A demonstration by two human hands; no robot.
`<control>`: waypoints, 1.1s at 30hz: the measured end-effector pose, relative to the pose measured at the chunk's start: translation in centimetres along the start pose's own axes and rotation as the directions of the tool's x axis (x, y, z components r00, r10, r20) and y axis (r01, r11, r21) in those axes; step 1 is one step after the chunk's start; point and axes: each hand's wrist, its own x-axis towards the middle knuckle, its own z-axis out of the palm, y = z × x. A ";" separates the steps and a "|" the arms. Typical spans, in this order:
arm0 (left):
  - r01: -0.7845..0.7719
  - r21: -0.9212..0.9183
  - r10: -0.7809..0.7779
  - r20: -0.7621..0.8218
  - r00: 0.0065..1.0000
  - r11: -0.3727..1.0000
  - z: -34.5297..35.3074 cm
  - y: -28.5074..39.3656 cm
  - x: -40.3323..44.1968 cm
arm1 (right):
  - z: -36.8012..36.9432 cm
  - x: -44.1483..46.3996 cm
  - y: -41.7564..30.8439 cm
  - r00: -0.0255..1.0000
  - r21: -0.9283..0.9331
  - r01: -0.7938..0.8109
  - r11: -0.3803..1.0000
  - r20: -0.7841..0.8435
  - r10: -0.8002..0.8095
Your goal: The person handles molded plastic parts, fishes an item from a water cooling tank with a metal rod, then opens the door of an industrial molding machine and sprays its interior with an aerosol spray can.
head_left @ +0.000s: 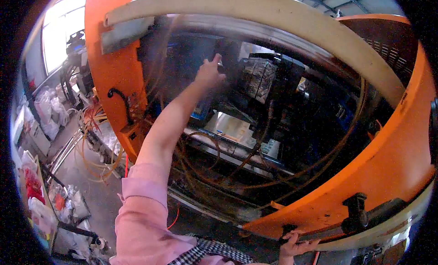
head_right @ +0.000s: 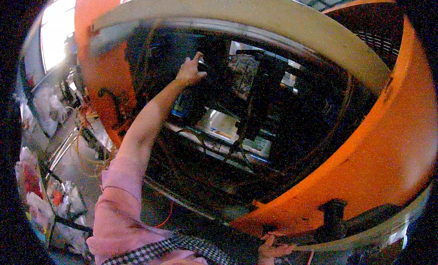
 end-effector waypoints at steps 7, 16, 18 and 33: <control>0.072 -0.047 -0.069 0.066 0.995 0.996 -0.7 0.4 0.0 | -0.8 0.6 2.2 0.903 -0.157 0.427 0.891 0.130 -0.410; 0.025 -0.034 -0.028 -0.074 0.997 0.999 -0.6 1.3 -1.9 | -3.2 -1.2 6.7 0.994 0.325 -0.108 0.940 0.008 0.111; -0.040 -0.052 0.033 -0.135 0.990 0.998 -0.4 1.7 -2.4 | -2.7 -1.1 5.9 0.943 0.516 -0.296 0.804 0.024 0.332; -0.163 -0.001 0.160 -0.209 0.965 0.987 1.9 2.5 -1.9 | 0.4 1.2 1.1 0.905 0.030 0.411 0.911 0.109 -0.412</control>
